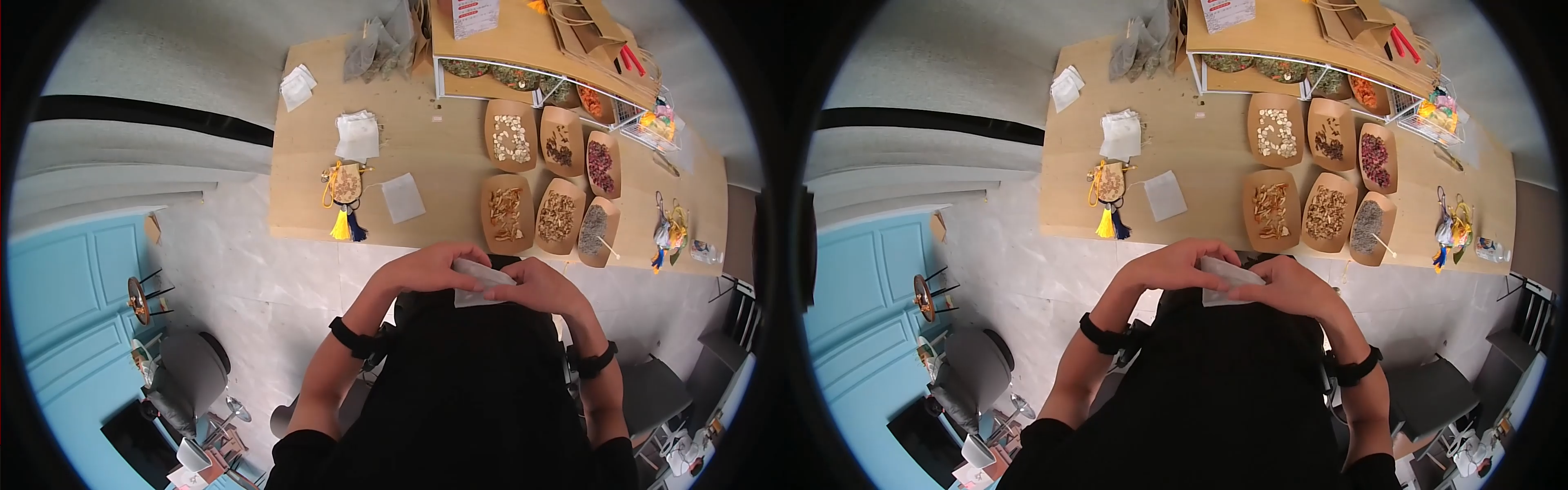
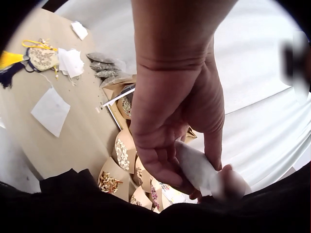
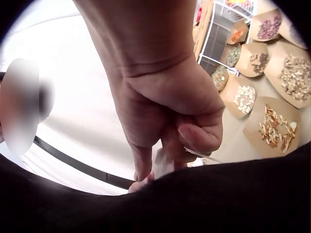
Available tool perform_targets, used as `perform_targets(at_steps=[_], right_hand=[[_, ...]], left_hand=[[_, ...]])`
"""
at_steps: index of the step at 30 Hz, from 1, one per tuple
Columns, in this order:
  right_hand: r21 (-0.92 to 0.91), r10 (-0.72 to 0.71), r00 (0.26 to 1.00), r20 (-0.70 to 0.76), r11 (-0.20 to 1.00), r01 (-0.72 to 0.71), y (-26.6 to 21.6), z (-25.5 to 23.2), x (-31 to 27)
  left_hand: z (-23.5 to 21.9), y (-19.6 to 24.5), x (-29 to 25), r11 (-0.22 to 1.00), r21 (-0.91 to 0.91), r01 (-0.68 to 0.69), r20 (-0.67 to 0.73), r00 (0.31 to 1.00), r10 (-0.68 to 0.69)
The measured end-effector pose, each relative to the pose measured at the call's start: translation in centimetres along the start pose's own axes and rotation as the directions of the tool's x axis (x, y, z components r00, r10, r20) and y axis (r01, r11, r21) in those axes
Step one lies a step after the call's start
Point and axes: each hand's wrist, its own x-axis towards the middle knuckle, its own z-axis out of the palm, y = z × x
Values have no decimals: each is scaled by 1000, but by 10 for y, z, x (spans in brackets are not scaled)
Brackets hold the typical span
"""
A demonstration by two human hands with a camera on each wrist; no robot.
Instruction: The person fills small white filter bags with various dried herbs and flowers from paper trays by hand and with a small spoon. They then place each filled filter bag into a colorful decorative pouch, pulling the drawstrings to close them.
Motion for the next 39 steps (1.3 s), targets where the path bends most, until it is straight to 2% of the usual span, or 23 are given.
perform_targets(at_steps=[1,3,4,5,6,7,8,9,10,11,13,17,19,23,25,26,28,31,33,35,36,38,39], right_hand=[[0,3,1000,2,1000,-3,1,1,2],[39,4,985,-174,999,3,-1,2,5],[40,6,986,-170,999,1,0,2,5],[39,-12,968,-252,999,23,3,0,2],[38,-31,941,-337,998,46,5,-3,0],[44,-28,940,-340,998,46,3,-6,-1],[22,4,915,-403,1000,5,2,-8,-3],[3,36,885,-464,999,-40,2,-9,-5],[27,16,868,-496,1000,-3,9,-8,-4],[33,25,866,-500,999,-9,12,-6,-5],[106,31,846,-533,994,30,16,-3,-7],[136,62,815,-576,991,20,26,3,-11],[143,56,800,-598,989,38,31,4,-11],[155,88,793,-603,988,8,37,5,-11],[145,76,786,-613,989,17,43,7,-10],[148,81,788,-610,989,14,43,8,-10],[157,97,792,-603,988,-2,42,8,-8],[160,94,794,-601,987,4,43,8,-5],[158,99,791,-604,987,-3,45,7,-4],[157,106,790,-604,987,-13,46,9,-5],[154,109,790,-603,988,-18,46,8,-5],[153,114,791,-601,988,-26,46,9,-7],[177,118,786,-607,984,-11,44,10,-8]], left_hand=[[-3,-5,0,1000,-3,1,0,1000,-1],[-12,-17,2,972,-232,-48,-27,999,43],[-23,-22,-2,964,-265,-1,-97,995,-25],[-38,-30,-6,953,-300,44,-164,982,-97],[-53,-51,-3,968,-236,84,-360,918,-168],[-74,-82,-4,989,-84,125,-568,809,-151],[-93,-105,-3,953,101,286,-775,623,-105],[-112,-130,-3,919,208,334,-894,446,39],[-129,-139,-7,889,171,425,-939,344,16],[-140,-146,-8,888,173,425,-936,353,13],[-153,-158,-8,677,323,661,-945,180,274],[-167,-169,-8,642,347,683,-937,227,266],[-168,-169,-9,669,352,655,-933,190,304],[-181,-180,-17,663,385,642,-920,212,329],[-183,-182,-19,596,485,640,-871,287,400],[-182,-185,-20,596,483,641,-872,290,395],[-183,-178,-22,614,456,645,-887,390,249],[-172,-172,-26,666,513,542,-846,450,285],[-169,-166,-30,644,541,542,-830,470,301],[-169,-156,-35,533,619,577,-783,395,481],[-170,-148,-35,533,621,575,-781,397,481],[-170,-133,-36,344,541,767,-663,139,735],[-169,-138,-35,343,543,767,-663,141,735]])
